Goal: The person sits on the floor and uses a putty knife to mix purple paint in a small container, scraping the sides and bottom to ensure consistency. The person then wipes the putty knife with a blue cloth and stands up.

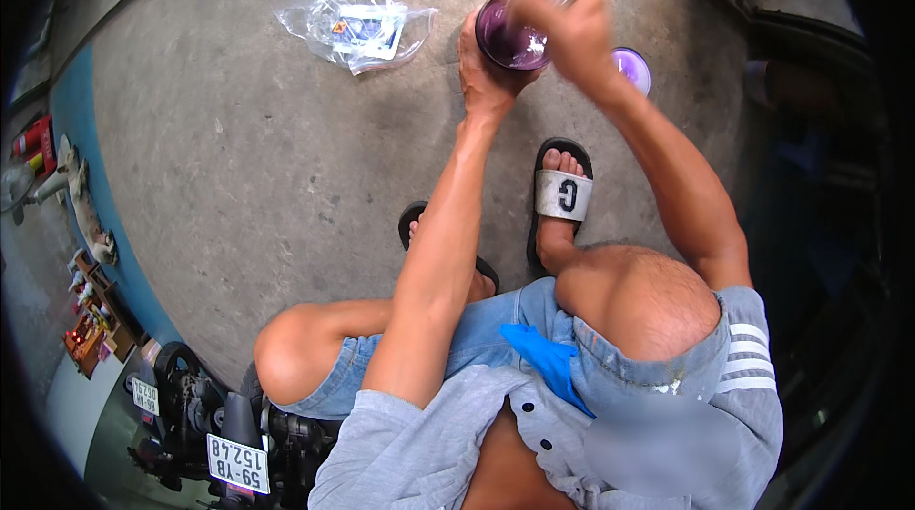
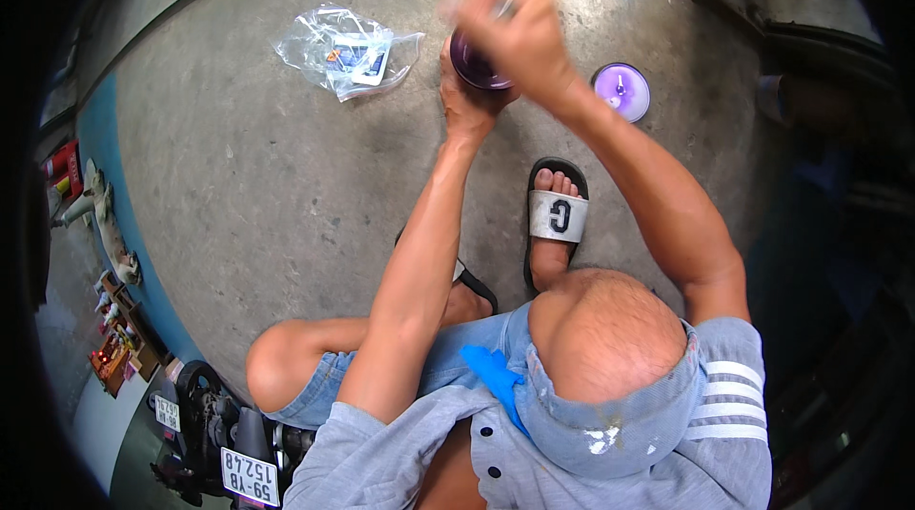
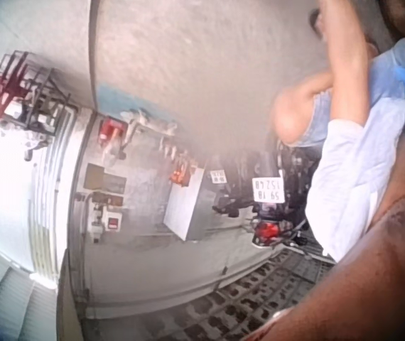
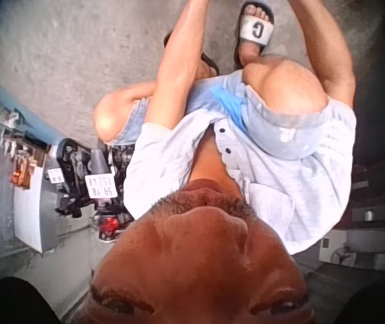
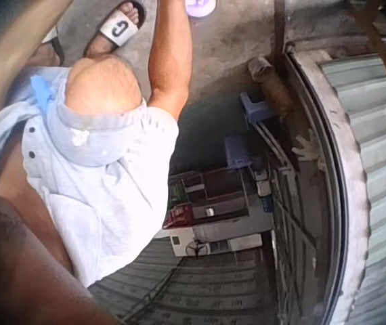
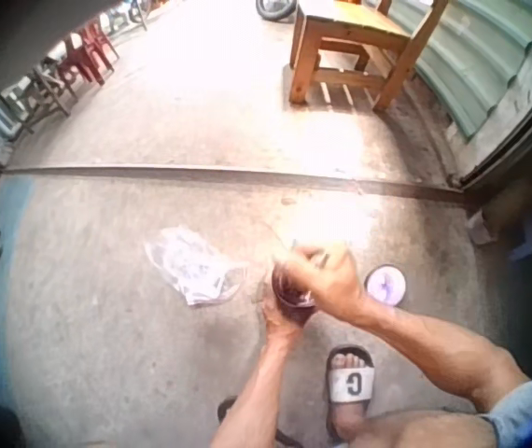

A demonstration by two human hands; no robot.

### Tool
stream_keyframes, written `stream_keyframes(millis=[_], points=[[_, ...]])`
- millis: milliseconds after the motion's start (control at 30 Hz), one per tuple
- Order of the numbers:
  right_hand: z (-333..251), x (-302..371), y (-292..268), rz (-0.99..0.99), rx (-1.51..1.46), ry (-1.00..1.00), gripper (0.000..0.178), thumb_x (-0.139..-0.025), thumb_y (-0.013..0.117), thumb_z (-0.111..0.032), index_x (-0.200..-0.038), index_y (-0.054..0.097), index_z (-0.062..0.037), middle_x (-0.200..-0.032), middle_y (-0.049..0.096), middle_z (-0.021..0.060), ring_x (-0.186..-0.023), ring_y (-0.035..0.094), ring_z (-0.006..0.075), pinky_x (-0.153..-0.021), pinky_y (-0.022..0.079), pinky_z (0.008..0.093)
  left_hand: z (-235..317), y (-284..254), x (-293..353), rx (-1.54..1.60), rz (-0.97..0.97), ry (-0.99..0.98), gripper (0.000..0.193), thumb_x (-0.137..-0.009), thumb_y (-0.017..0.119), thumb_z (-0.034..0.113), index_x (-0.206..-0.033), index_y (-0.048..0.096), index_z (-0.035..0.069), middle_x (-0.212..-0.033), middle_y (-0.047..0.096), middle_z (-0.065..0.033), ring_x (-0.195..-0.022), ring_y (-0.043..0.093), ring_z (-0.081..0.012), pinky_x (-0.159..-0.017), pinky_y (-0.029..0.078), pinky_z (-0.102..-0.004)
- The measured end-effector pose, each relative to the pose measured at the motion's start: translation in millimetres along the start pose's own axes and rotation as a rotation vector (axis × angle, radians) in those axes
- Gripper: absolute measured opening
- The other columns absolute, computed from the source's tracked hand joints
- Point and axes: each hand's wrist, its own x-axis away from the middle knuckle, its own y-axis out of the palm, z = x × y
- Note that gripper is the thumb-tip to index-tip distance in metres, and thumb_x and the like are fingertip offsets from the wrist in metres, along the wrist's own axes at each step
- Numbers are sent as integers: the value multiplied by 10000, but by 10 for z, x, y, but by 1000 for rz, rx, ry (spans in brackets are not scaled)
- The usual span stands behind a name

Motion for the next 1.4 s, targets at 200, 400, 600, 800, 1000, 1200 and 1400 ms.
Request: stream_keyframes(millis=[200, 400, 600, 800, 1000, 1200, 1400], points=[[35, -310, -434, 74, -203, 83, 179, -909, 565, -29, -735, 602, -6, -611, 600, 47, -532, 553, 131, -523, 476, 277, 93, -32, 15, -79, 0, -7, 1098, -523, 957, 273, -1408, 349, 45, -1275, 543, -168, -1203, 510, -381, -1039, 417, -464], [-172, -159, -417, -49, -61, 229, 311, -940, 584, -146, -654, 524, -39, -600, 524, 39, -548, 503, 124, -560, 452, 302, 144, -55, 25, -207, 5, 42, 1124, -529, 972, 228, -1421, 316, 29, -1308, 524, -155, -1222, 523, -327, -1040, 434, -431], [-378, -398, -214, 236, -352, 214, 357, -957, 623, -151, -643, 469, -84, -525, 437, 9, -457, 414, 105, -469, 396, 286, 110, -82, 26, -157, -20, 27, 1140, -519, 976, 240, -1427, 316, 44, -1334, 511, -167, -1253, 493, -345, -1058, 416, -442], [146, -94, -110, 654, -394, 557, 236, -947, 672, -181, -790, 525, -85, -592, 535, 30, -489, 517, 146, -458, 440, 295, 117, -69, 35, -135, -2, -9, 1142, -535, 968, 271, -1437, 304, 47, -1344, 502, -168, -1267, 475, -351, -1073, 402, -443], [-37, -356, -792, 669, -601, 728, 341, -990, 605, -359, -807, 458, -112, -632, 428, 11, -593, 444, 180, -699, 458, 438, 70, -111, 38, -140, -30, 11, 1150, -553, 955, 291, -1455, 284, 52, -1386, 455, -168, -1294, 448, -351, -1089, 393, -456], [-589, -615, -974, 608, -596, 559, 373, -1015, 561, -316, -753, 428, -87, -641, 382, 22, -653, 398, 188, -804, 418, 421, 135, -83, 41, -122, -46, -8, 1141, -560, 950, 286, -1463, 288, 65, -1374, 471, -158, -1298, 448, -353, -1094, 385, -469], [-781, -761, -1106, 389, -637, 451, 300, -1006, 582, -265, -803, 459, -82, -651, 404, 17, -664, 412, 193, -817, 414, 442, 83, -107, 27, -125, -3, 28, 1112, -546, 954, 290, -1440, 330, 71, -1345, 506, -152, -1281, 468, -360, -1082, 395, -466]])
